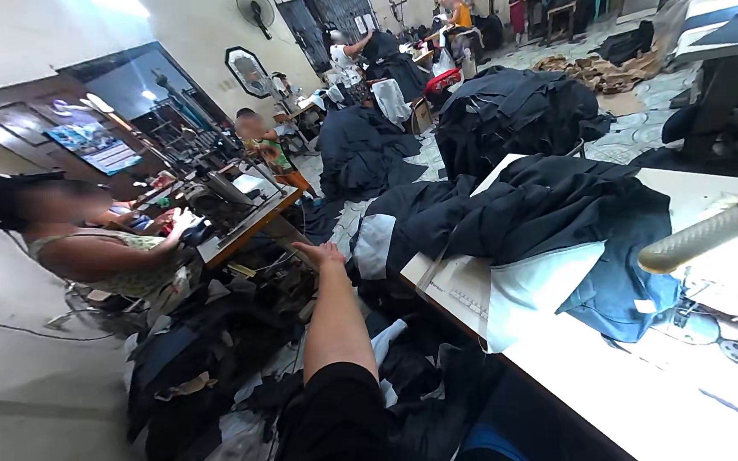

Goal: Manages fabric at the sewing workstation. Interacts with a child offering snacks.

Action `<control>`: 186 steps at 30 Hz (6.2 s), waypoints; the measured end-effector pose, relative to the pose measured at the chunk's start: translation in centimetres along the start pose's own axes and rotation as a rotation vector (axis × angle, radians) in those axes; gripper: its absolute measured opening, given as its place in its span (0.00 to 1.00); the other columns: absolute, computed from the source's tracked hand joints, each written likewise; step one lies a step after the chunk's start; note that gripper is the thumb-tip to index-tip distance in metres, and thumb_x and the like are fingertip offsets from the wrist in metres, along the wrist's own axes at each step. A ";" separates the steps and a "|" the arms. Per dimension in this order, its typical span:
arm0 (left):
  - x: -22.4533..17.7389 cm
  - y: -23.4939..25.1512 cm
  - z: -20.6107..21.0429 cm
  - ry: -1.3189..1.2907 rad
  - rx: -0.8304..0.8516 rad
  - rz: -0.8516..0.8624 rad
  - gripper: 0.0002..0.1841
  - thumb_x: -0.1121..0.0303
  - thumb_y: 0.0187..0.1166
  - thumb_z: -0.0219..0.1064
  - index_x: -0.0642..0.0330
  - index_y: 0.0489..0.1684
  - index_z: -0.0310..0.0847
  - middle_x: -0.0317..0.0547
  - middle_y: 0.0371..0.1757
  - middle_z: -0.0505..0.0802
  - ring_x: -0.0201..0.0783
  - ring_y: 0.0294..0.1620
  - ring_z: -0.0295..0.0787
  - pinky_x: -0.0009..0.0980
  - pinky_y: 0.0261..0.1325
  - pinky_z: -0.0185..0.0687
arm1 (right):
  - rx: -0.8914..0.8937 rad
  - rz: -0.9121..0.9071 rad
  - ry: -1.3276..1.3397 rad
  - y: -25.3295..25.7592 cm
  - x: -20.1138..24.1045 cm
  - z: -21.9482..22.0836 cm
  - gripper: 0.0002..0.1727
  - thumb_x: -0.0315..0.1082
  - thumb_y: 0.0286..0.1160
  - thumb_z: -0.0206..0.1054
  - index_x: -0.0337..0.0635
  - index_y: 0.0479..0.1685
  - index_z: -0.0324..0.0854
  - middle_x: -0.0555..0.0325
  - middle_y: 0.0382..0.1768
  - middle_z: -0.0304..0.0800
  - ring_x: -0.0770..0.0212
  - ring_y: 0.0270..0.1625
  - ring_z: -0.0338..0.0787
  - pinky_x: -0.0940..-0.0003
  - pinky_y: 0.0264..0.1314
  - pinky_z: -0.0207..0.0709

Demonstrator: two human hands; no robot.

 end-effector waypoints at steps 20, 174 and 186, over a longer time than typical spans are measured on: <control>5.7 -0.6 -1.1 0.211 0.044 -0.081 0.44 0.33 0.89 0.24 0.60 0.95 0.39 0.61 0.95 0.51 0.55 0.93 0.52 0.52 0.88 0.59 | -0.024 -0.058 0.042 3.5 -3.8 -1.0 0.20 0.22 0.89 0.43 0.20 0.75 0.62 0.38 0.62 0.78 0.65 0.58 0.82 0.73 0.64 0.75; 10.0 -22.8 15.4 0.580 1.523 -0.228 0.28 0.54 0.95 0.31 0.60 0.82 0.65 0.43 0.73 0.85 0.37 0.70 0.84 0.41 0.71 0.79 | 0.461 -0.246 -0.387 -2.4 -0.9 10.9 0.24 0.32 0.84 0.64 0.32 0.76 0.73 0.40 0.64 0.85 0.58 0.65 0.85 0.61 0.73 0.72; 7.9 -5.0 12.0 0.661 0.444 -0.038 0.35 0.48 0.96 0.30 0.67 0.93 0.44 0.67 0.88 0.67 0.58 0.85 0.69 0.51 0.81 0.65 | 0.483 -0.205 -0.371 -3.1 0.0 10.5 0.22 0.35 0.83 0.66 0.30 0.70 0.77 0.39 0.64 0.85 0.56 0.69 0.82 0.58 0.76 0.68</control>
Point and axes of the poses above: each hand's wrist, its own y-axis towards the middle knuckle, its own z-axis out of the palm, x = y × z, the point moved 6 cm from there along y, towards the middle knuckle
